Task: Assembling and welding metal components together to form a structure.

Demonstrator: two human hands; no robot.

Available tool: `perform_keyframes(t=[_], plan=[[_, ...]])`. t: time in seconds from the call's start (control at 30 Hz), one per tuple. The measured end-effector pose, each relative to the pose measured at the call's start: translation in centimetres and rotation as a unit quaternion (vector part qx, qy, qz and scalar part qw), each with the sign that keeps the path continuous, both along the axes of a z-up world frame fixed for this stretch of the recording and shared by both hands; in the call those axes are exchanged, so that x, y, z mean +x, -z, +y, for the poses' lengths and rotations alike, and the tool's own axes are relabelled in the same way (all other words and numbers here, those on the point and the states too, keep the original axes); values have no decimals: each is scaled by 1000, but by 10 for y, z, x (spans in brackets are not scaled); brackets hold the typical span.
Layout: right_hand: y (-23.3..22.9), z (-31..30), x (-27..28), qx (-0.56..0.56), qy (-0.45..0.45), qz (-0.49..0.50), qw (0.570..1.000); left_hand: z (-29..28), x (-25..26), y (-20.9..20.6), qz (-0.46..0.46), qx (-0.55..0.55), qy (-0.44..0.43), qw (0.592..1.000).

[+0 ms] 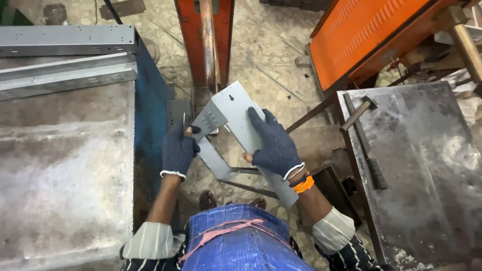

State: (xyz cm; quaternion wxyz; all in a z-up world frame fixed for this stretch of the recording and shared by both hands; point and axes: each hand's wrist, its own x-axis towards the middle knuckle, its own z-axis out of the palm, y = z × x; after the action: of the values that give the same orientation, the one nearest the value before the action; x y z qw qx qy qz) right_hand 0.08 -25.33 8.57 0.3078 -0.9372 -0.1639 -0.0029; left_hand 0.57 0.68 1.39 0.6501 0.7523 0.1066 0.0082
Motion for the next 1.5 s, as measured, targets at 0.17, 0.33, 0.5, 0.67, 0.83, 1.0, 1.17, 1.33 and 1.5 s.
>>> perform_keyframes(t=[0.17,0.33,0.5,0.67,0.83,1.0,1.17,1.33,1.5], plan=[[-2,2,-2,-15,4,0,1000,3,28,-8,-94,128,-14,987],[-8,6,-3,-29,19,22,999,-6,40,-35,-195,205,-9,959],[-2,5,-4,-24,10,-8,1000,-11,46,-39,-197,142,38,969],[-8,7,-5,-30,20,-7,999,-11,63,11,-235,54,87,967],[-10,9,-6,-49,28,12,998,-22,58,-7,-241,96,73,963],[-1,10,-11,-15,26,-37,999,-31,59,-4,-200,97,28,975],[-1,19,-12,-15,46,-51,998,-32,60,-4,-196,75,27,977],[-2,18,-11,-16,56,-39,998,-32,62,0,-194,47,44,979],[-3,16,-10,-16,45,-35,998,-32,67,11,-160,7,53,986]])
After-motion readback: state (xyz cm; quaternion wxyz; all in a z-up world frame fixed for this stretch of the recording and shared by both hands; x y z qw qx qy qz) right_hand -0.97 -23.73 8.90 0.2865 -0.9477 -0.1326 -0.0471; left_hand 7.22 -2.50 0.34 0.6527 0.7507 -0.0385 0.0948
